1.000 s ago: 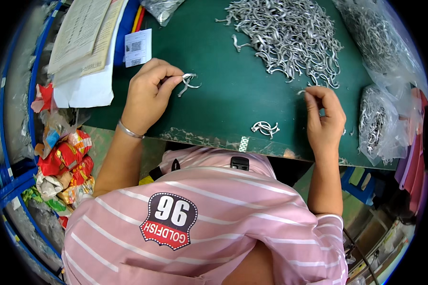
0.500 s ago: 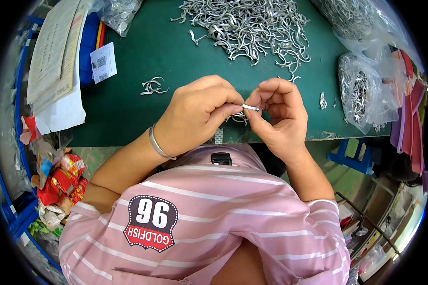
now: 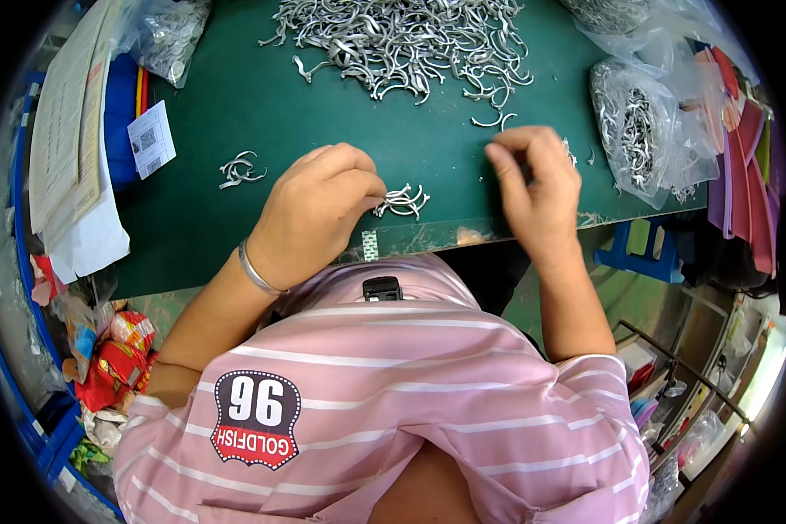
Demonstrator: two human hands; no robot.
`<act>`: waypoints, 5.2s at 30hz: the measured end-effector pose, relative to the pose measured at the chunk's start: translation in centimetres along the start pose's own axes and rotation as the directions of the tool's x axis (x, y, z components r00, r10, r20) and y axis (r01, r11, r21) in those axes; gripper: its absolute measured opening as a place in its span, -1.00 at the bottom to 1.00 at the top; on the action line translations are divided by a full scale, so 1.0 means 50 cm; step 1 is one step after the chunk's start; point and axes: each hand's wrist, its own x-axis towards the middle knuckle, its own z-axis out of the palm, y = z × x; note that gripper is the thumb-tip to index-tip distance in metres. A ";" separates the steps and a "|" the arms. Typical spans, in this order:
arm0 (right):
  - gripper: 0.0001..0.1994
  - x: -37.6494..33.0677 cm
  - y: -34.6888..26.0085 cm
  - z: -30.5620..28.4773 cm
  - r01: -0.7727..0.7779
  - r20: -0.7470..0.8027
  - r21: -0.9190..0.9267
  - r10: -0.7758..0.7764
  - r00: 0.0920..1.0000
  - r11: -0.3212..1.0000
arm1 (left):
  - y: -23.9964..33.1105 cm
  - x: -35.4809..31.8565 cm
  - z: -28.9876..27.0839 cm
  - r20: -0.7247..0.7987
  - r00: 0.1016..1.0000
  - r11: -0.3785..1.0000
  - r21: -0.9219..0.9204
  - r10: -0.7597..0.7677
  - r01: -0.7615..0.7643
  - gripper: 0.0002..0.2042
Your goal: The person picks up two small curved metal components from a pile on the work table and joins them together by hand.
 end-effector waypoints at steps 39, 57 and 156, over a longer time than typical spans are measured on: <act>-0.93 0.017 0.014 -0.006 -0.480 0.399 0.539 0.293 0.869 0.692 | -0.004 0.003 0.025 -0.115 0.992 0.995 -0.088 -0.054 0.044 -0.84; -0.84 0.079 0.042 0.028 0.047 0.065 -0.183 -0.036 0.997 0.982 | -0.004 0.007 0.025 -0.134 0.991 0.998 -0.066 -0.007 -0.002 -0.83; -0.87 0.088 0.043 0.033 0.159 0.082 -0.246 -0.143 0.986 0.956 | -0.014 0.020 0.006 -0.006 1.000 0.995 -0.098 0.010 -0.011 -0.87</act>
